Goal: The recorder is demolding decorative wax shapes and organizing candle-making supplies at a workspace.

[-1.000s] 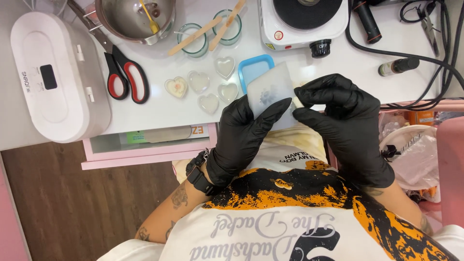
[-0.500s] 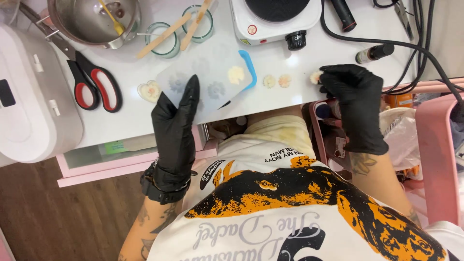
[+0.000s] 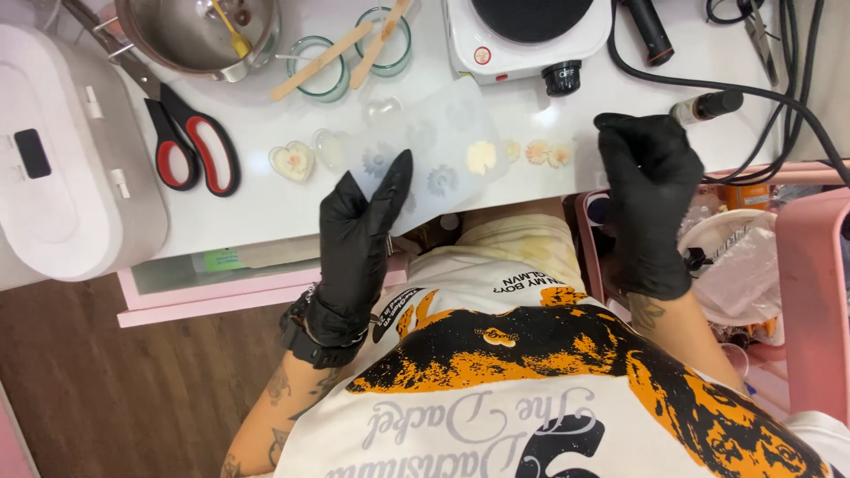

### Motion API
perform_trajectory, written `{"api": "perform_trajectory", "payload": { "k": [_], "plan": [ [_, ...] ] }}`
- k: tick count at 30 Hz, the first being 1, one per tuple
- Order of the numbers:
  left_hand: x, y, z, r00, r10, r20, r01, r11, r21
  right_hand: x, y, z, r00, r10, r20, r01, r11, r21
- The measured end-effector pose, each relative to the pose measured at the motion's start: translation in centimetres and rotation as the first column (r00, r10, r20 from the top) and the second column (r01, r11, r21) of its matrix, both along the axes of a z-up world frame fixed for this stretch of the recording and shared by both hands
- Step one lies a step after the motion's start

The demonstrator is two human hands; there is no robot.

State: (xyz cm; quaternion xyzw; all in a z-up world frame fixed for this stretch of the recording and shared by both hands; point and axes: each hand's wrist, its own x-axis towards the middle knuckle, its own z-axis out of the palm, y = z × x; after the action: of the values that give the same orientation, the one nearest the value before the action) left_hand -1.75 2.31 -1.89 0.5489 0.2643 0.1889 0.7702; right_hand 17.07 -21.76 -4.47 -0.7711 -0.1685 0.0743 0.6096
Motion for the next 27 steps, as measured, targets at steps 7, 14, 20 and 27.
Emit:
{"api": "perform_trajectory", "payload": {
  "k": [7,14,20,27],
  "plan": [
    [0.7,-1.3,0.3,0.987,-0.139,0.082,0.159,0.930,-0.331,-3.7,2.9,8.7,0.923,0.218,0.316,-0.173,0.971,-0.164],
    [2.1,-2.4,3.7,0.995,-0.104,0.005,0.100,0.936,-0.337,-5.3,4.3,9.4,0.885,0.337,0.320,-0.266,0.932,-0.245],
    [2.7,-2.3,4.1,0.994,-0.091,-0.054,0.081,0.983,-0.165,-5.6,3.8,8.7,0.858,0.377,0.350,-0.276,0.911,-0.306],
    [2.8,-3.3,4.4,0.996,-0.040,0.074,0.046,0.996,-0.079,-5.8,4.3,9.1,0.933,0.333,0.132,-0.316,0.939,-0.135]
  ]
}}
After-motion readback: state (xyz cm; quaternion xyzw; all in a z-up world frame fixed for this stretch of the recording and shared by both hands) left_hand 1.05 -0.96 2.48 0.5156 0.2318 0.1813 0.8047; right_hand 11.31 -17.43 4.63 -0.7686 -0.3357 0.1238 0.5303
